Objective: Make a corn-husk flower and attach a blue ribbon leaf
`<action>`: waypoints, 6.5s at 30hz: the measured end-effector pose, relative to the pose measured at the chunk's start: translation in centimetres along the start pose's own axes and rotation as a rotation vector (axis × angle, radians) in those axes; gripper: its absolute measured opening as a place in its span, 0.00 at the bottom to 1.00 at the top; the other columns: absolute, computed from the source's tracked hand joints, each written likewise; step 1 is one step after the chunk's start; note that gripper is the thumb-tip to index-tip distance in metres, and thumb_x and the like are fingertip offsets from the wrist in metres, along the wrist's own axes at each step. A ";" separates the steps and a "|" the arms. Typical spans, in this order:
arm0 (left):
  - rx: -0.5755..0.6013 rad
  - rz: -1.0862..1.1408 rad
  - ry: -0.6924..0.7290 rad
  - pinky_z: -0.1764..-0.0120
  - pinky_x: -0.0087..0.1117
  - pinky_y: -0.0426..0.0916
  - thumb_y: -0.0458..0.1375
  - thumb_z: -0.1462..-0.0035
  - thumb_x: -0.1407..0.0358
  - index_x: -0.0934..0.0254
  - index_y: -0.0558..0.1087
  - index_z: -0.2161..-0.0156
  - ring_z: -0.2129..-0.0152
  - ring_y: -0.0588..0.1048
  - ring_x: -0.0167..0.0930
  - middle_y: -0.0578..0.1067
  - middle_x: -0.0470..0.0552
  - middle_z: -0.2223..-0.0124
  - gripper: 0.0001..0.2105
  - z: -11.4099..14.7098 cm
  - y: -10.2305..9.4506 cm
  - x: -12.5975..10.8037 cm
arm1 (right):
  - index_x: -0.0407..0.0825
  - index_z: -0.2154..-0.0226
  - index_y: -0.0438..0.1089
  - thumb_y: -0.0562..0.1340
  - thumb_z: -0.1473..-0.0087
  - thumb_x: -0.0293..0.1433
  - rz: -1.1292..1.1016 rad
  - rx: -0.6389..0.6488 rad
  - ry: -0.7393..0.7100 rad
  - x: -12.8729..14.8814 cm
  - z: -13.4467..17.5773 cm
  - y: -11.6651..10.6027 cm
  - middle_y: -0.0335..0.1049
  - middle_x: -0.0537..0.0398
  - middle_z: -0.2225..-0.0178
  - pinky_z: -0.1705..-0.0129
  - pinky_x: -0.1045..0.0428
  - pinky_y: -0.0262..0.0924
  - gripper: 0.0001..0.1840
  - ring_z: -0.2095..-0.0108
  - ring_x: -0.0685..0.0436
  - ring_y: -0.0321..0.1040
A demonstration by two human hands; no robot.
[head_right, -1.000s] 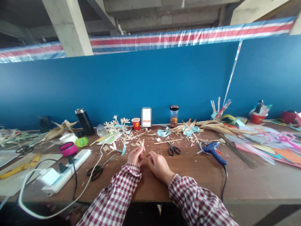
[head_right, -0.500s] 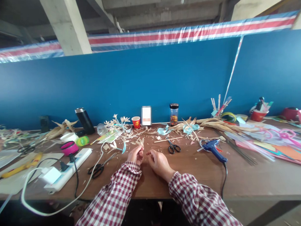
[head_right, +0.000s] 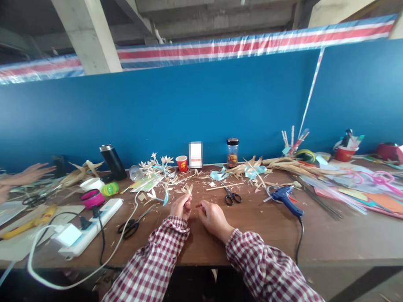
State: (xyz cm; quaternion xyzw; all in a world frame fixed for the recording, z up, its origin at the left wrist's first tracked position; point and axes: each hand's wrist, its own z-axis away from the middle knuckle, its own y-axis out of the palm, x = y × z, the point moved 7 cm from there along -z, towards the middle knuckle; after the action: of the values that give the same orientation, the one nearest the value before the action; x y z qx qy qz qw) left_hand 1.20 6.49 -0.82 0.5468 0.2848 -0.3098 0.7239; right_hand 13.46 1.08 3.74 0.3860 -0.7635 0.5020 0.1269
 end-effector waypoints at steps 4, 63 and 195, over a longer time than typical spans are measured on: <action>0.003 -0.008 0.006 0.87 0.15 0.57 0.57 0.50 0.75 0.72 0.71 0.74 0.88 0.62 0.15 0.69 0.47 0.78 0.03 -0.1 -0.1 0.0 | 0.47 0.64 0.69 0.52 0.47 0.29 0.005 0.000 0.001 0.0 0.0 0.0 0.68 0.57 0.79 0.76 0.57 0.49 0.11 0.79 0.50 0.62; -0.006 -0.183 0.062 0.85 0.18 0.61 0.59 0.52 0.74 0.70 0.72 0.78 0.88 0.63 0.18 0.69 0.45 0.81 0.05 0.5 0.3 0.2 | 0.48 0.71 0.62 0.50 0.43 0.31 -0.164 0.024 0.046 -0.8 -0.4 0.9 0.64 0.59 0.81 0.74 0.57 0.53 0.08 0.79 0.50 0.61; 0.143 -0.200 0.007 0.84 0.19 0.60 0.67 0.66 0.65 0.70 0.72 0.80 0.87 0.64 0.19 0.68 0.45 0.82 0.10 0.9 1.4 0.7 | 0.48 0.68 0.65 0.56 0.48 0.35 -0.409 -0.138 0.056 -0.8 -0.6 -0.2 0.72 0.52 0.71 0.68 0.52 0.63 0.08 0.71 0.46 0.69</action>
State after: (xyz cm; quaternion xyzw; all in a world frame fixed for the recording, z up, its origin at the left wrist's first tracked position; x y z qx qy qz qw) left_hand 2.75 5.86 -0.26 0.5669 0.3177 -0.3979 0.6476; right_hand 13.97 1.96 3.70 0.5091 -0.6982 0.4228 0.2731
